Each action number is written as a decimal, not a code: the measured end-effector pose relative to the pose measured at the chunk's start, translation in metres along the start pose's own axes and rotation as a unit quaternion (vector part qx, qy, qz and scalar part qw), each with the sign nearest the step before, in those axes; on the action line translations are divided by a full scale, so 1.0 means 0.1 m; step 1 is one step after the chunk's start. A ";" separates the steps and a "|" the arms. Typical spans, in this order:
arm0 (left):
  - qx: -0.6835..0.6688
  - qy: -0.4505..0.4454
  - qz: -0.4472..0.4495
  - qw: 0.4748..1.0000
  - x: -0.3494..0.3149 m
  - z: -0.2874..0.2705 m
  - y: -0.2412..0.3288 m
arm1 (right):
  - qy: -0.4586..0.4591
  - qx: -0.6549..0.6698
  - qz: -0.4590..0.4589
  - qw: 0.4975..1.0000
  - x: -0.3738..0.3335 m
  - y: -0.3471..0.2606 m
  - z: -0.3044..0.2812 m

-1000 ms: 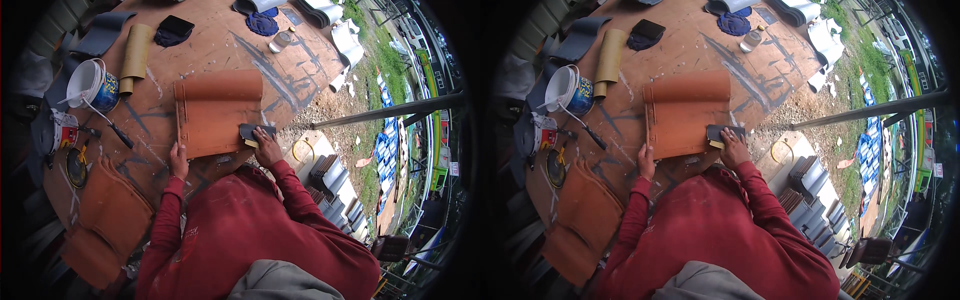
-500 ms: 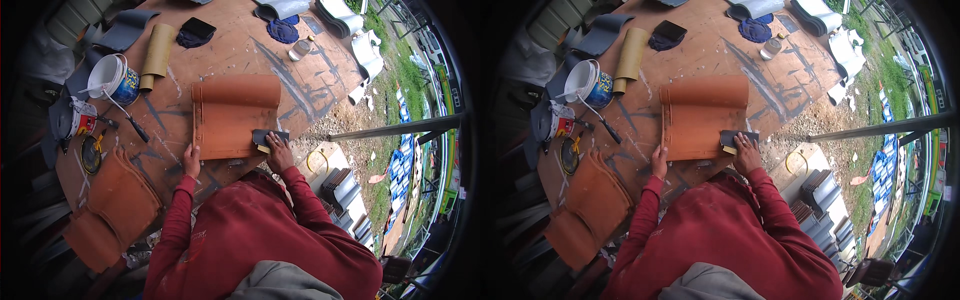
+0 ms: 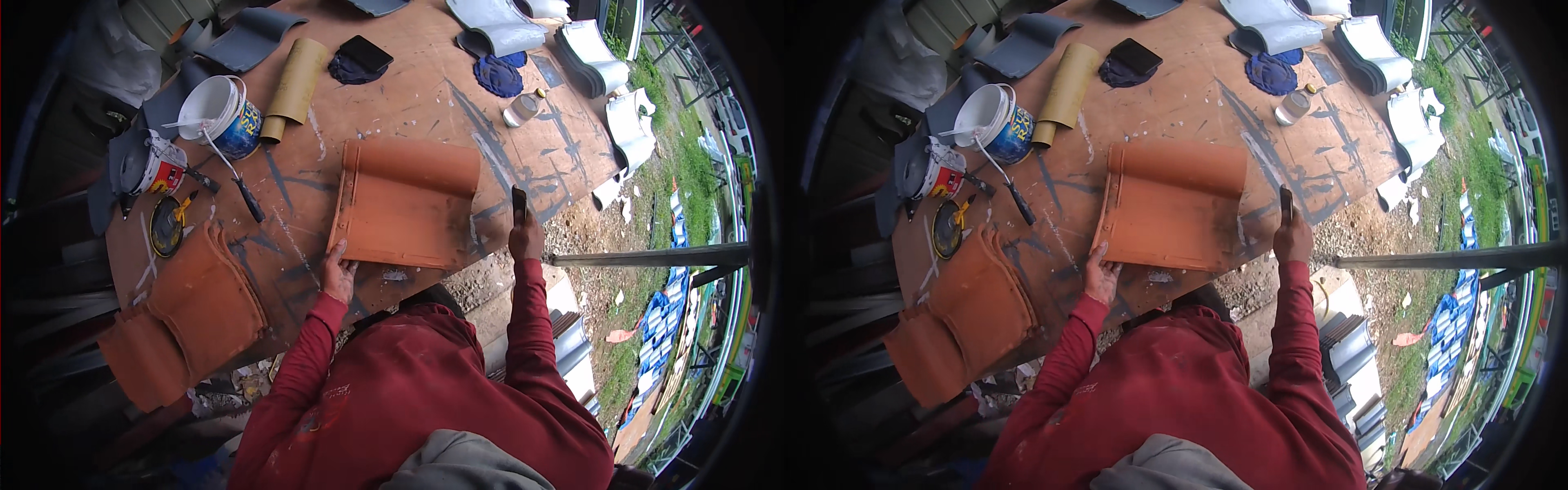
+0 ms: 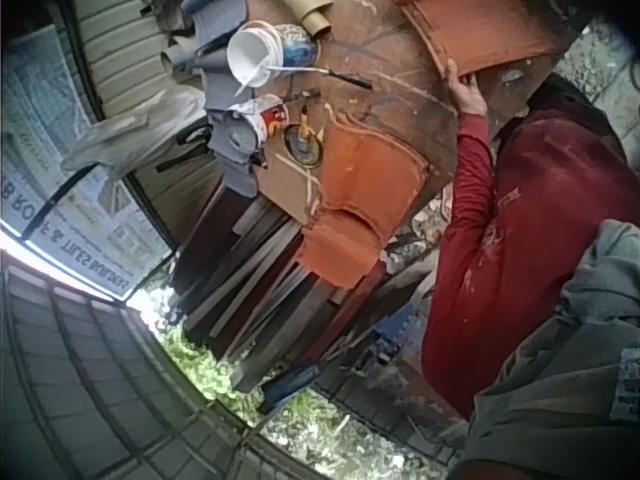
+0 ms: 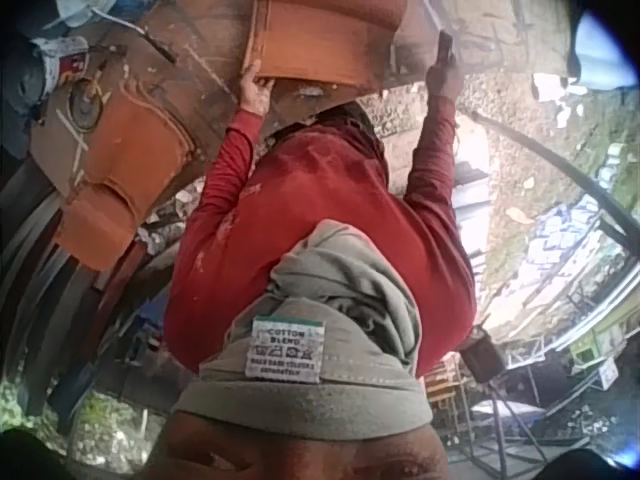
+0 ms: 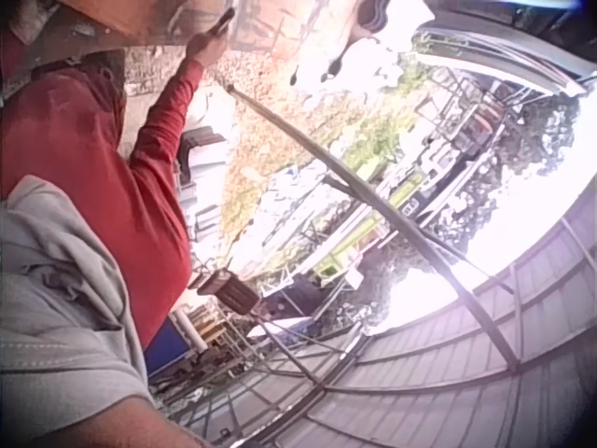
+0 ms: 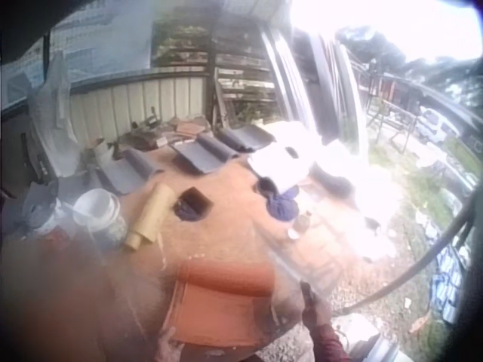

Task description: The person cleans and sands clay roof tiles by hand using sandpaper and a cloth.

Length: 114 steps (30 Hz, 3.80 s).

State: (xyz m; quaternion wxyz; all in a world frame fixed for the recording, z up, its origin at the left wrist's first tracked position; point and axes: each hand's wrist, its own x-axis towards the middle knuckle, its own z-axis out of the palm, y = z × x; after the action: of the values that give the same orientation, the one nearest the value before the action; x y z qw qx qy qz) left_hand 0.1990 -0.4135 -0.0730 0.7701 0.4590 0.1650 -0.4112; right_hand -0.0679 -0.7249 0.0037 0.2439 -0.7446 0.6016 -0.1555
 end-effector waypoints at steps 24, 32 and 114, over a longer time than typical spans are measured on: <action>0.316 0.089 0.552 0.766 -1.30 1.94 0.77 | -0.278 0.570 -0.161 0.756 1.36 -2.26 0.83; 0.328 0.071 0.585 0.738 -1.34 1.95 0.64 | -0.271 0.487 -0.257 0.790 1.58 -2.50 1.33; 0.601 -0.014 0.451 0.660 -1.13 2.08 1.61 | -0.137 0.499 -0.299 0.802 -0.37 -2.73 0.24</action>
State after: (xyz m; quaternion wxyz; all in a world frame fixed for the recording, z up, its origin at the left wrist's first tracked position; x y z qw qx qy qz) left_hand 0.2310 -0.4955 0.1988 0.4203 0.8341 -0.3560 -0.0291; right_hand 0.1603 -0.6421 0.1366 0.6032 -0.6765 0.1486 -0.3955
